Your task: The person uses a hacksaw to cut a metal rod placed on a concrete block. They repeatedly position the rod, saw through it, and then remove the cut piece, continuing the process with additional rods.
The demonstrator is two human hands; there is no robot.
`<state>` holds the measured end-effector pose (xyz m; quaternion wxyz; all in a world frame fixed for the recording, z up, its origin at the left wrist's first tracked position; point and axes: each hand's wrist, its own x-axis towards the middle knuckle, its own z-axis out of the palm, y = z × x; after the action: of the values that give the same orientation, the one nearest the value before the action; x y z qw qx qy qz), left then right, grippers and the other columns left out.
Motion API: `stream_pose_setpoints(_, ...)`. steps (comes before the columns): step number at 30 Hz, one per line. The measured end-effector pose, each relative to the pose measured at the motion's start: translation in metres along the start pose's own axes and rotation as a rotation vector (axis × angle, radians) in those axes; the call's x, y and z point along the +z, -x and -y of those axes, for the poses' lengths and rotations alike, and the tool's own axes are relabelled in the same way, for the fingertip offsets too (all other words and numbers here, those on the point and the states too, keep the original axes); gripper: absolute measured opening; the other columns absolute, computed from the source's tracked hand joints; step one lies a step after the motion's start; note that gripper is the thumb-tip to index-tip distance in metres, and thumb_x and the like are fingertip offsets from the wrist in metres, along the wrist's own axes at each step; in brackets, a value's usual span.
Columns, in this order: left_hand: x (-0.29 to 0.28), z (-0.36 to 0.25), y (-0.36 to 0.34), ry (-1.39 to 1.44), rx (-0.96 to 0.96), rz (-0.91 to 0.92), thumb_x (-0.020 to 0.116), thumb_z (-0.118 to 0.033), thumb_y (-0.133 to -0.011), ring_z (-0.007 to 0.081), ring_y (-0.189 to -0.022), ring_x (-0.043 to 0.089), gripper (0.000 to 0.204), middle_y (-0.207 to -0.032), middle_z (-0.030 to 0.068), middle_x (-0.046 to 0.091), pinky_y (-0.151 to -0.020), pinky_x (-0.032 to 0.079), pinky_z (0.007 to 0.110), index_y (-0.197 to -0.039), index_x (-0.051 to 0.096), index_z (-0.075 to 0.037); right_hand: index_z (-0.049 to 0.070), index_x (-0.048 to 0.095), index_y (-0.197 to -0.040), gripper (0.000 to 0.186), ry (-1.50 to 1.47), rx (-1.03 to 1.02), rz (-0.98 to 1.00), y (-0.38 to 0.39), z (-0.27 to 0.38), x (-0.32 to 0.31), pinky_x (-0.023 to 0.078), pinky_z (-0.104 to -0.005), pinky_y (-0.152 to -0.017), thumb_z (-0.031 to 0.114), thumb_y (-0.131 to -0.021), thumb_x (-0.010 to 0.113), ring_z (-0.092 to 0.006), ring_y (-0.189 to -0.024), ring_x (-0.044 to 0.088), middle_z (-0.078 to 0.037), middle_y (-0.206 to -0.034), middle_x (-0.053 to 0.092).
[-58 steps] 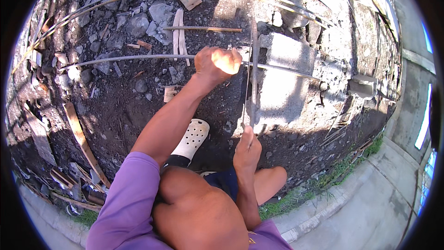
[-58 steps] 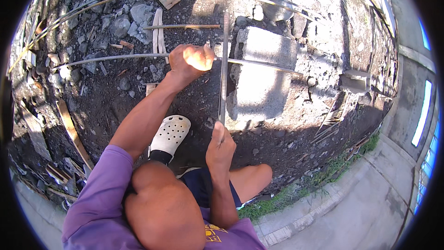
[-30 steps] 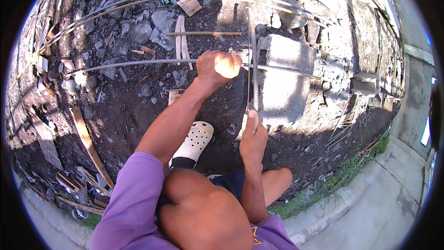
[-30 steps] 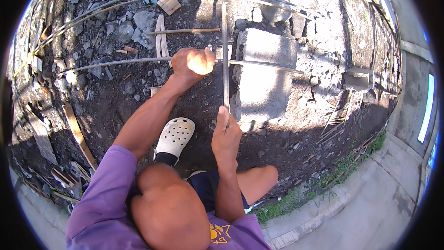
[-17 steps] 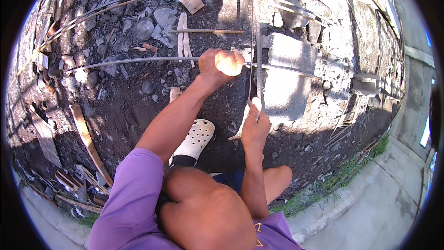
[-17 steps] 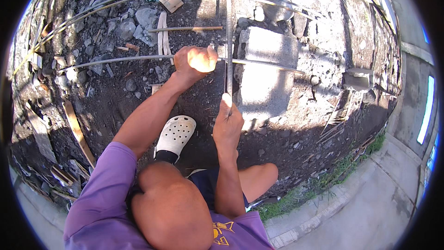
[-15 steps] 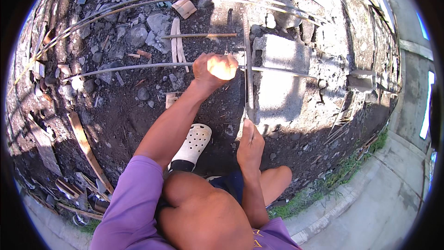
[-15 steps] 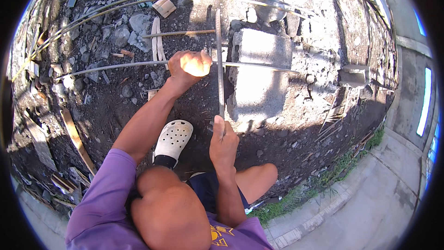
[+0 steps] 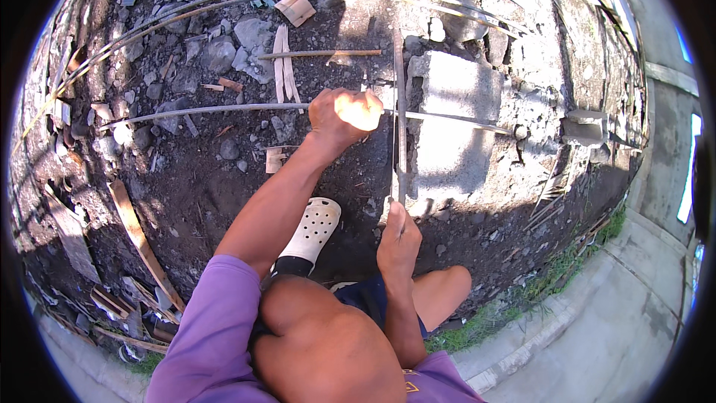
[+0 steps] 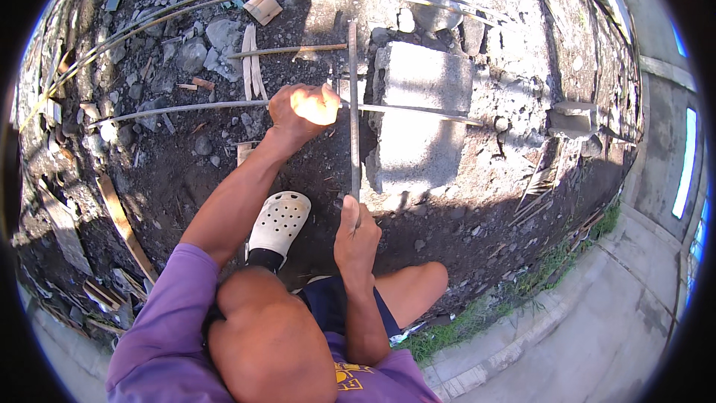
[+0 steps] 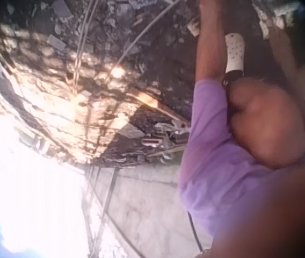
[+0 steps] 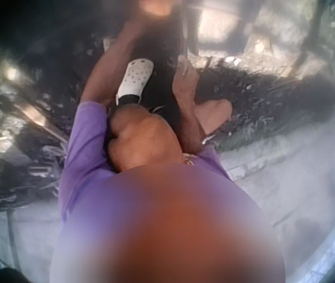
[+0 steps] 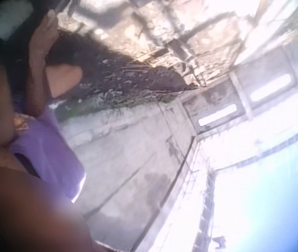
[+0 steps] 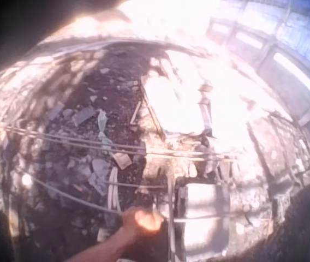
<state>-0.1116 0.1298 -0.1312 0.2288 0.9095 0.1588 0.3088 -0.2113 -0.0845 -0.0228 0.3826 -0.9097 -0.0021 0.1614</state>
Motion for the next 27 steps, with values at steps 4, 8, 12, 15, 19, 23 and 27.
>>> stream_pose_setpoints(4,0.002,-0.001,0.004,0.049,-0.125,0.035,0.065,-0.022,-0.089,0.0295,-0.047,0.063,0.037,-0.052,0.0077,0.063,-0.05,0.05,0.042,-0.053,0.063,-0.015,-0.007,0.063,-0.091,0.057,-0.042,0.192,0.15,0.047,0.022,-0.033,0.04,-0.0413,-0.058,0.043,-0.112,0.047,-0.0201,-0.06,0.043,-0.016,-0.063,0.049)
stream_pose_setpoints(8,-0.002,-0.005,-0.001,0.072,-0.115,0.067,0.062,-0.021,-0.092,0.0323,-0.047,0.063,0.043,-0.052,0.0108,0.063,-0.051,0.051,0.044,-0.05,0.061,-0.014,-0.007,0.057,-0.081,0.053,0.008,0.052,0.046,-0.033,0.051,0.004,0.039,-0.0459,-0.056,0.035,-0.112,0.051,-0.0278,-0.059,0.037,-0.022,-0.061,0.044)
stream_pose_setpoints(12,-0.01,-0.003,-0.012,0.009,-0.182,0.201,0.061,-0.025,-0.092,0.0329,-0.049,0.065,0.043,-0.053,0.0125,0.063,-0.053,0.053,0.043,-0.05,0.063,-0.013,-0.007,0.058,-0.083,0.05,-0.091,-0.068,0.02,-0.057,0.022,0.025,0.04,-0.0463,-0.057,0.034,-0.112,0.051,-0.0325,-0.059,0.034,-0.024,-0.065,0.046)
stream_pose_setpoints(15,-0.003,0.0,-0.013,-0.009,-0.129,0.131,0.061,-0.025,-0.091,0.0327,-0.052,0.066,0.043,-0.055,0.0134,0.065,-0.056,0.054,0.044,-0.051,0.064,-0.011,-0.007,0.064,-0.094,0.05,-0.035,0.097,0.075,0.017,0.0,-0.008,0.041,-0.0448,-0.058,0.037,-0.112,0.051,-0.0226,-0.06,0.044,-0.021,-0.066,0.048)
stream_pose_setpoints(19,0.003,0.0,-0.003,0.049,-0.148,0.036,0.061,-0.021,-0.094,0.0342,-0.047,0.062,0.045,-0.05,0.0124,0.06,-0.052,0.051,0.046,-0.05,0.062,-0.01,-0.008,0.065,-0.097,0.054,-0.039,0.275,0.158,0.055,0.025,-0.039,0.041,-0.0454,-0.059,0.04,-0.112,0.049,-0.0196,-0.062,0.045,-0.019,-0.066,0.049)
stream_pose_setpoints(23,-0.003,-0.005,-0.006,0.03,-0.213,0.175,0.059,-0.026,-0.095,0.0348,-0.053,0.066,0.044,-0.055,0.0143,0.063,-0.054,0.052,0.048,-0.055,0.066,-0.009,-0.007,0.053,-0.079,0.062,0.0,-0.068,0.06,-0.054,0.048,0.012,0.038,-0.048,-0.058,0.045,-0.112,0.049,-0.0291,-0.06,0.033,-0.02,-0.062,0.044)
stream_pose_setpoints(27,-0.015,-0.004,-0.01,-0.016,-0.196,0.235,0.056,-0.03,-0.097,0.0359,-0.054,0.067,0.046,-0.057,0.014,0.065,-0.054,0.053,0.049,-0.057,0.068,-0.012,-0.006,0.055,-0.081,0.06,-0.034,0.016,0.047,-0.047,0.015,0.017,0.038,-0.046,-0.058,0.045,-0.112,0.049,-0.0245,-0.061,0.036,-0.019,-0.063,0.044)
